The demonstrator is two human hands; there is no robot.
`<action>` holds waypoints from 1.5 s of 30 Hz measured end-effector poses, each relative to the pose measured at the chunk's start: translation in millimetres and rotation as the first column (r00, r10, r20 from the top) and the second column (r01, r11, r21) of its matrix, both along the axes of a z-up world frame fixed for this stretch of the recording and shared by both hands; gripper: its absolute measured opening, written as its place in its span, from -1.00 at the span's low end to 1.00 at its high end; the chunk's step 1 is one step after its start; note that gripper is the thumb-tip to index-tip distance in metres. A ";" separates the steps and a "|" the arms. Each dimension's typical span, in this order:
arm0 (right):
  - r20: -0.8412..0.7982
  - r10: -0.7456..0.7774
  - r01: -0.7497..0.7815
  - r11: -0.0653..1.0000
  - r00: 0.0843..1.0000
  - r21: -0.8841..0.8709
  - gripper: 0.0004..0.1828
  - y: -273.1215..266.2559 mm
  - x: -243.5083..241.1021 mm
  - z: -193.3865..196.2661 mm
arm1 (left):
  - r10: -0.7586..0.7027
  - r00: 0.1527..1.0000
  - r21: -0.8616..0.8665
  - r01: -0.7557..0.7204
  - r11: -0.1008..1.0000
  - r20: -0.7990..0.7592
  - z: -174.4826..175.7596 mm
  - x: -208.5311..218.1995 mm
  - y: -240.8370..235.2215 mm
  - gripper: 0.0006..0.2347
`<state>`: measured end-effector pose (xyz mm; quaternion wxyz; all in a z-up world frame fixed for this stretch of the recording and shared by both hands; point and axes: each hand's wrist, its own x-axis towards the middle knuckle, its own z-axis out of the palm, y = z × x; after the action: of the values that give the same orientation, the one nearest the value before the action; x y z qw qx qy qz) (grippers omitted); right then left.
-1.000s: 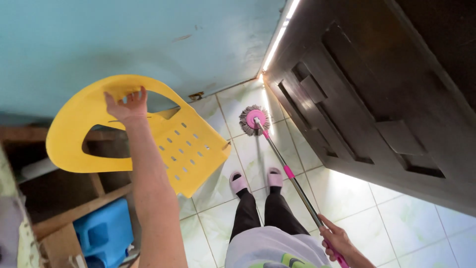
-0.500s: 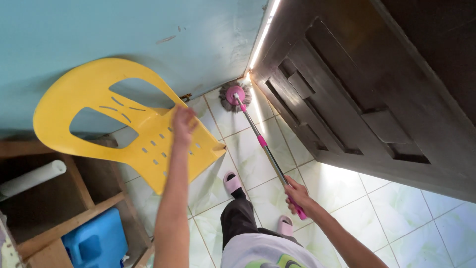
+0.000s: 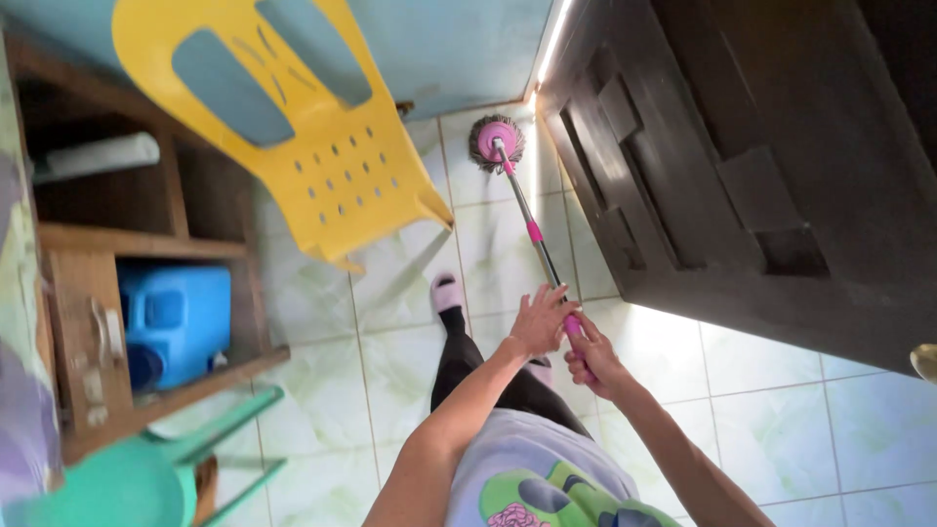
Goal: Mop the tiled floor in a water production facility.
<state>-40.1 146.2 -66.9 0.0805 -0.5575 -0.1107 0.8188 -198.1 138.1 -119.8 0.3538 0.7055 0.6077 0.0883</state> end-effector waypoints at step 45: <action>-0.268 0.328 -0.403 0.862 0.906 -0.308 -0.64 -275.6 -27.3 20.4 | 0.785 0.619 0.079 -0.783 0.618 -0.002 -4.4 9.5 -389.8 -0.46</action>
<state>-67.5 -129.5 -46.5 -0.1681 -0.4434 -0.0558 0.8787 -188.6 -251.6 -124.2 0.2437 0.3836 0.8572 0.2423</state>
